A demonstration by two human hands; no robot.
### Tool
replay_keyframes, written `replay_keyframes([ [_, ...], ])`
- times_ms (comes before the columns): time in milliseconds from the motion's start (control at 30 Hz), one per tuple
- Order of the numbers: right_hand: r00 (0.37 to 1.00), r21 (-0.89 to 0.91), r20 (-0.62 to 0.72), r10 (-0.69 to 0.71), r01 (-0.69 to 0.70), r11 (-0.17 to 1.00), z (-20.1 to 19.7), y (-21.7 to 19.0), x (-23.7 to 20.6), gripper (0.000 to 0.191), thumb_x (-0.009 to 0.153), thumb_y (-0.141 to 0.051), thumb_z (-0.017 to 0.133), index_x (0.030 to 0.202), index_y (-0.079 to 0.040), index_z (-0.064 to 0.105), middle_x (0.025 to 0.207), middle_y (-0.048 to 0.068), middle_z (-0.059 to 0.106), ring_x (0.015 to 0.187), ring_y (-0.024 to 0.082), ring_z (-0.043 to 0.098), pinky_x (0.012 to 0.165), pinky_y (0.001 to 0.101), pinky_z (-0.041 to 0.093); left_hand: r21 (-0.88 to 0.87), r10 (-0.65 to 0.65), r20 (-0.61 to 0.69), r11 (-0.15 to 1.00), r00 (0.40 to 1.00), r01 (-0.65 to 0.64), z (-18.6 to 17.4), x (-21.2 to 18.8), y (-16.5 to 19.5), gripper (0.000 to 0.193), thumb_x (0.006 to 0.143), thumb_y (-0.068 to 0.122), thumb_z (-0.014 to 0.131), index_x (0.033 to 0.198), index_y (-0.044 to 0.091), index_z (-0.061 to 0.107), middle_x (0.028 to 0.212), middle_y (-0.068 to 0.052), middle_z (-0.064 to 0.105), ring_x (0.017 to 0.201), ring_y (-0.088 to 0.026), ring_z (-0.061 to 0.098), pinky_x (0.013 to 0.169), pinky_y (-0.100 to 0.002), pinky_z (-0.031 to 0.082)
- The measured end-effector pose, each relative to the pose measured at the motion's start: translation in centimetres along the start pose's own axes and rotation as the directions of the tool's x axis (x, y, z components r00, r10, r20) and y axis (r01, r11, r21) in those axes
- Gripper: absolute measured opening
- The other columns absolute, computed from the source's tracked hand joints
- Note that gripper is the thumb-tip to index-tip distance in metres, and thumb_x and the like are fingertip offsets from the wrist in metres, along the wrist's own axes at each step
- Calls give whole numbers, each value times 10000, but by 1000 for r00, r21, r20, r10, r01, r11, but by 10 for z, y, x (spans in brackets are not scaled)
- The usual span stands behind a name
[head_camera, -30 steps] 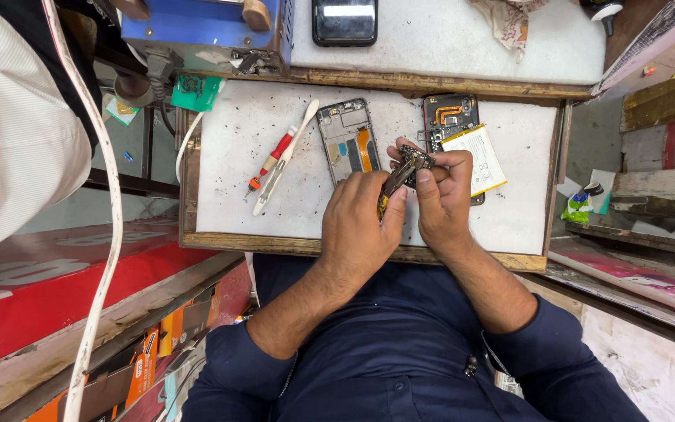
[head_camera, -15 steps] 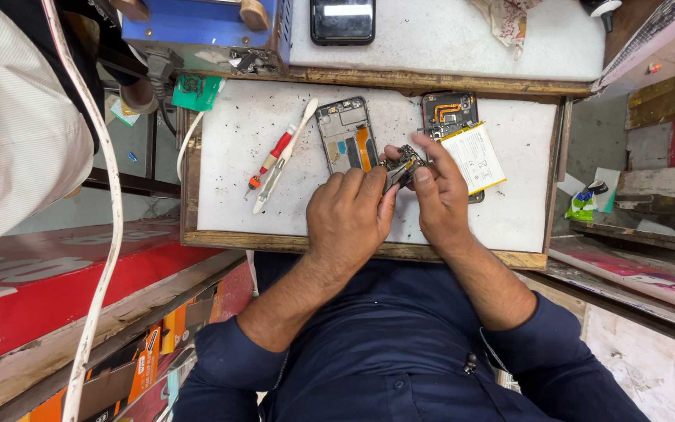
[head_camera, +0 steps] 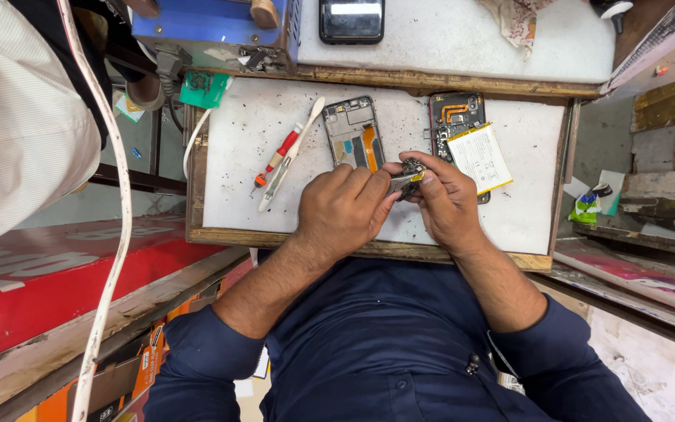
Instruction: The person uses pliers to remove a small component from a mobile phone motherboard, then cleans the board with a toothbrush and a spray bottle. The person continues to clean and inspect the board, handling it with both hands.
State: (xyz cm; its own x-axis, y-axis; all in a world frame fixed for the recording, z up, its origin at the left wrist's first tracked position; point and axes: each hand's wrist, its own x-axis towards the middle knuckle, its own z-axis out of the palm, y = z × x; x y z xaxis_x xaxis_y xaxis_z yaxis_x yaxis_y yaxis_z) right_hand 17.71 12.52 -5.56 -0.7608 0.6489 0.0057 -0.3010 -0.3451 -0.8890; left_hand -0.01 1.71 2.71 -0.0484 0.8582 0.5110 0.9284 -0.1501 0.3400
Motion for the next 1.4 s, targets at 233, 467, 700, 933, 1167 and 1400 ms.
replay_keyframes([
  [233, 996, 11, -68, 59, -59, 998, 7, -2, 5, 528, 1122, -306, 496, 1507, 48, 422, 1395, 261, 625, 1254, 311, 659, 1050, 424, 583, 0, -203, 80, 979, 976, 204, -1, 3, 11, 284, 900, 305, 795, 1024, 76, 680, 855, -53, 597, 775, -235, 610, 633, -374, 503],
  [467, 989, 147, -139, 59, -38, 988, 12, -11, 9, 610, 1099, -337, 526, 1562, 25, 361, 1420, 251, 590, 1356, 371, 589, 1116, 478, 540, 39, -211, 24, 977, 977, 210, 3, 0, 16, 303, 888, 295, 798, 1025, 53, 677, 844, -68, 584, 775, -263, 586, 642, -416, 481],
  [700, 992, 135, -115, 59, -44, 990, 14, -11, 10, 625, 1099, -334, 514, 1582, 16, 326, 1483, 265, 549, 1382, 370, 569, 1130, 469, 528, 51, -221, 8, 974, 975, 220, 10, -1, 16, 286, 892, 284, 806, 968, 60, 646, 848, -84, 568, 767, -269, 573, 641, -416, 478],
  [933, 995, 126, -76, 56, -46, 991, 13, -8, 10, 554, 1097, -166, 485, 1601, -2, 319, 1489, 261, 546, 1383, 325, 583, 1064, 391, 537, 70, -215, 17, 974, 976, 214, 10, 1, 14, 280, 884, 287, 806, 931, 72, 632, 834, -78, 566, 759, -263, 576, 638, -416, 484],
  [1167, 992, -152, -117, 40, -58, 987, 14, -7, 10, 505, 1044, 45, 475, 1543, 14, 407, 1403, 224, 654, 921, 45, 639, 854, 217, 580, 110, -144, 6, 984, 990, 143, 9, 3, 8, 307, 884, 333, 813, 870, 84, 633, 741, -44, 561, 676, -216, 593, 552, -367, 483],
  [1400, 988, -416, -124, -87, 28, 909, 17, -6, 4, 446, 1033, 29, 507, 1473, -11, 446, 1261, 176, 741, 778, 10, 620, 637, 149, 499, 24, -169, 57, 985, 984, 168, 9, 0, 11, 299, 919, 319, 788, 899, 56, 648, 736, -51, 596, 661, -213, 628, 561, -352, 516],
])
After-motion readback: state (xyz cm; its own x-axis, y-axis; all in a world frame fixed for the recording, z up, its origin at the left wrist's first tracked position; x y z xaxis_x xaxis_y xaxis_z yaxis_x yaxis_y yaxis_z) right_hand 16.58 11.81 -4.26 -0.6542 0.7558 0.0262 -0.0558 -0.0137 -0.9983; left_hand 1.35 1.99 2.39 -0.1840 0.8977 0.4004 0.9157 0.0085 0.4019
